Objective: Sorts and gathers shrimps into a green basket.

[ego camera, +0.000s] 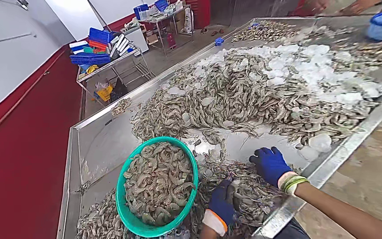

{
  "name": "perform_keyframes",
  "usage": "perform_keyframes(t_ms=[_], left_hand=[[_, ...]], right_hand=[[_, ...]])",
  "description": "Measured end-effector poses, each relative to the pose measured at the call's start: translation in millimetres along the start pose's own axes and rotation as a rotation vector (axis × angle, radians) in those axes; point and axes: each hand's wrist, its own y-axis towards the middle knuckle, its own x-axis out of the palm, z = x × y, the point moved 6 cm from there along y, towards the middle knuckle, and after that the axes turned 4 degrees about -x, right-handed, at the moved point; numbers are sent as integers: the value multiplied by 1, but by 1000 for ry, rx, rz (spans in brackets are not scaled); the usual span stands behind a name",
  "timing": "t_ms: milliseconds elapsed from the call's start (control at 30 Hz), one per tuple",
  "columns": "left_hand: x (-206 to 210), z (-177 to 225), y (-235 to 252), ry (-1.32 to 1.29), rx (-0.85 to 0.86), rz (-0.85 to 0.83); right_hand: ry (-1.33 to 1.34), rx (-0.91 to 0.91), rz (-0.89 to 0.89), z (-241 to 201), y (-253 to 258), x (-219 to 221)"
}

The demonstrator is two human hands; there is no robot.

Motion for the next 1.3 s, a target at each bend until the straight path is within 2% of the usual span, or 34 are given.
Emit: perform_keyframes(t_ms=[67, 100, 167, 233, 333, 400, 467, 533, 567, 600, 700, 767, 867, 900, 1000, 1033, 1100, 1200, 1300], left_hand=[[-24, -1, -12, -32, 57, 98], [-34, -1, -18, 8, 73, 138], [-45, -1, -25, 89, 112, 187], [-48, -3, -31, 127, 120, 190], [-55, -14, -38, 106, 94, 289], [-67, -25, -46, -98, 174, 415], [-86, -29, -56, -553, 297, 497], [-97, -32, -56, -1119, 331, 382], [-98, -33, -54, -1293, 330, 306], [-95, -33, -53, -1347, 312, 271], [-79, -38, -55, -1228, 209, 316], [-78, -40, -62, -1126, 175, 354], [-77, -51, -64, -914, 183, 338], [-74, -55, -63, -824, 210, 285], [-53, -62, -54, -771, 241, 36], [-48, -58, -52, -737, 269, -16], [-41, -47, -54, -710, 334, -58], [-35, -46, -50, -726, 332, -66], [-30, -48, -40, -662, 269, -45]], right_hand=[[133, -178, 131, -31, 7, -15], [181, -269, 126, -57, 12, -16], [246, -415, -25, -110, 26, -11], [316, -439, -161, -145, 38, -4], [518, -473, -146, -153, 40, -10], [547, -435, -102, -135, 41, -12], [445, -365, -109, -118, 46, -12], [321, -386, -164, -124, 51, -6], [251, -407, -209, -137, 52, -1], [172, -404, -262, -152, 52, 4], [-23, -327, -367, -185, 45, 25], [-31, -293, -347, -180, 39, 20], [25, -151, -371, -155, 21, -22], [61, -142, -374, -150, 18, -40], [395, -378, -274, -159, 25, -84], [469, -407, -266, -160, 32, -95], [365, -207, -268, -139, 57, -99], [160, 214, -302, -88, 87, -53], [259, 375, -212, -68, 97, 4]])
